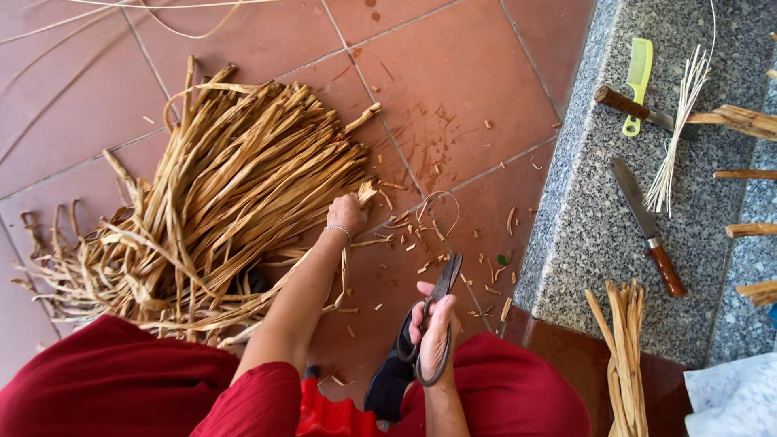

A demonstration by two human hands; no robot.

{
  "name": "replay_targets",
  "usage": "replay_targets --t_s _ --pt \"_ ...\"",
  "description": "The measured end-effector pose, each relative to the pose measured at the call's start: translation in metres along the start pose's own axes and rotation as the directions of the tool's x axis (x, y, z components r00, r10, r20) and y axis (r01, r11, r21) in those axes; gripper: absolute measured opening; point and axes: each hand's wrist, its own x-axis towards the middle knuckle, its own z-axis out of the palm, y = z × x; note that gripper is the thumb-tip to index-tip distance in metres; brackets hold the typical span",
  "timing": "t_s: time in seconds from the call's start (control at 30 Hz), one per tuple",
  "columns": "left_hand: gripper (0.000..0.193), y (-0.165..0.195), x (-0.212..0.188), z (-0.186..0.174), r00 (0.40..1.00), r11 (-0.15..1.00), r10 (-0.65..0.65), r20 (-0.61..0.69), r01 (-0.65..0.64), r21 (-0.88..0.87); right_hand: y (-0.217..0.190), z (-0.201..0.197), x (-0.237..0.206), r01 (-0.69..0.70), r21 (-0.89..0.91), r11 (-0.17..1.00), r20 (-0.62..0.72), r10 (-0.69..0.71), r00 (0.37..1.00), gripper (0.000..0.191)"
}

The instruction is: The person sits cross-legged on a tiled floor and uses shears to trim the ends of dried plant strips. They repeatedly pick up strips from a pile, cut the ends, and place the trimmed pieces aside.

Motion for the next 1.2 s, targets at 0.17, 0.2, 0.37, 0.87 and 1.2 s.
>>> replay_targets --t_s 0.17,0.2,0.37,0.87,1.2 --pt "0.027 0.008 0.01 0.035 1.0 0.997 -0.014 -0.005 0.015 0.081 0.004 -0.011 0.011 -0.068 0.068 0.995 -0.002 0.068 0.998 0.071" --pt "0.026 0.009 0.009 0.037 0.999 0.995 0.026 -0.037 -0.022 0.096 0.005 -0.013 0.012 -0.072 0.078 0.994 0.007 0.071 0.997 0.071" --pt "0.03 0.021 -0.01 0.029 0.998 0.984 0.032 0.062 -0.02 -0.178 0.009 -0.019 0.013 -0.132 -0.028 0.991 -0.01 0.132 0.991 0.067" --pt "0.019 0.035 -0.158 -0.054 0.899 0.325 0.293 0.327 0.228 -0.918 -0.003 -0.005 -0.018 0.401 -0.727 0.558 0.277 -0.297 0.914 0.053" --pt "0.014 0.028 -0.184 -0.067 0.888 0.321 0.273 0.369 0.278 -0.905 -0.011 0.002 -0.036 0.354 -0.742 0.569 0.282 -0.215 0.935 0.058"
